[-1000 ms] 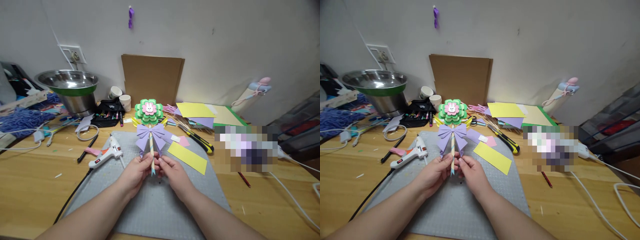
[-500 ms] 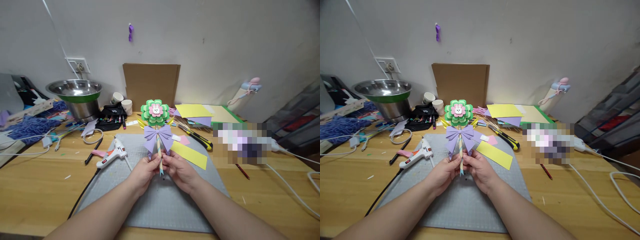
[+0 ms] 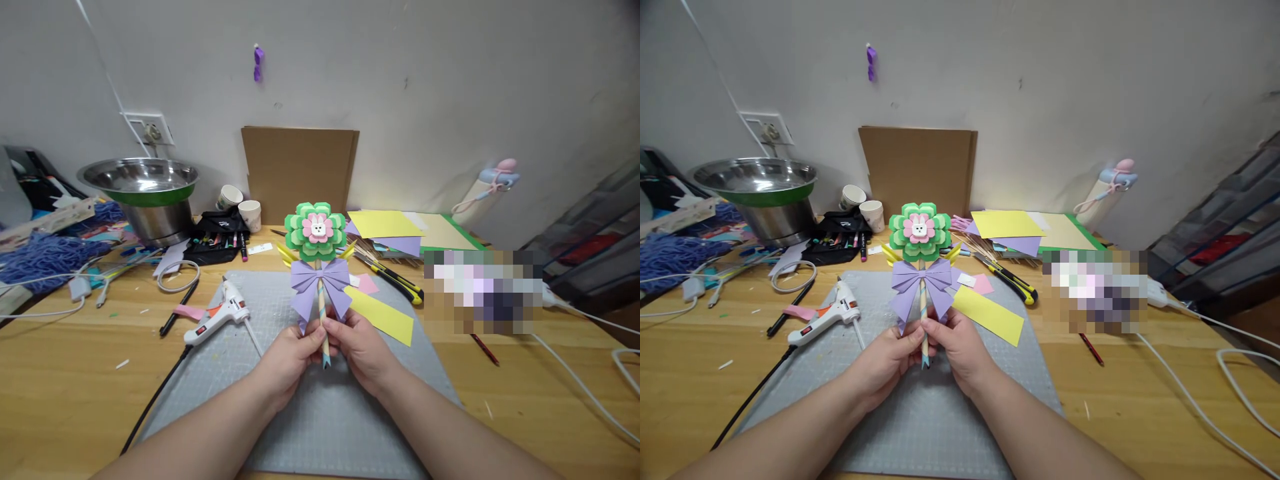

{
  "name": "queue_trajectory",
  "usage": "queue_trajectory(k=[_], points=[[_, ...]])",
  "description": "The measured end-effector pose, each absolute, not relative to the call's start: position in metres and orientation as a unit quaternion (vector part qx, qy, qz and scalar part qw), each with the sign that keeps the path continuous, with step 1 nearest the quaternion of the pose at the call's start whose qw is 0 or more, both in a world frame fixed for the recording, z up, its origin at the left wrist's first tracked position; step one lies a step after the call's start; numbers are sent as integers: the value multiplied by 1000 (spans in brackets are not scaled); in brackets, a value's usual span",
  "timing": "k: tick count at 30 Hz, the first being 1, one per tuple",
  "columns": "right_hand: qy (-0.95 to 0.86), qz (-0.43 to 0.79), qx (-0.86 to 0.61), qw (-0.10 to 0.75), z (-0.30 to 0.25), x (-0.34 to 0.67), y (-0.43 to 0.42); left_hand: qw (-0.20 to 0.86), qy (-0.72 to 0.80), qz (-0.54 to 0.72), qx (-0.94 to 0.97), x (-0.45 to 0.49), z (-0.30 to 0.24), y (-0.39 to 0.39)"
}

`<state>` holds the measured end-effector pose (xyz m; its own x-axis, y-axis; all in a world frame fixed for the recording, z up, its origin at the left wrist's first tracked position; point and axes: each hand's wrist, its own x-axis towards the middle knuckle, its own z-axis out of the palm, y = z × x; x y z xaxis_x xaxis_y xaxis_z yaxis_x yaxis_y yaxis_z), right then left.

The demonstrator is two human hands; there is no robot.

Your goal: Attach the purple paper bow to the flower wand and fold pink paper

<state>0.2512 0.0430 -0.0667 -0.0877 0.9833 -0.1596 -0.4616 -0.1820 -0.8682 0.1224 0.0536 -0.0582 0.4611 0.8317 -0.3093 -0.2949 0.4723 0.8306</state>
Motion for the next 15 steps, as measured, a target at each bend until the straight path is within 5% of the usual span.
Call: queue_trajectory(k=[15], points=[[-342, 664, -395, 535, -70, 254, 44, 769, 379, 356, 372, 123, -61, 56]])
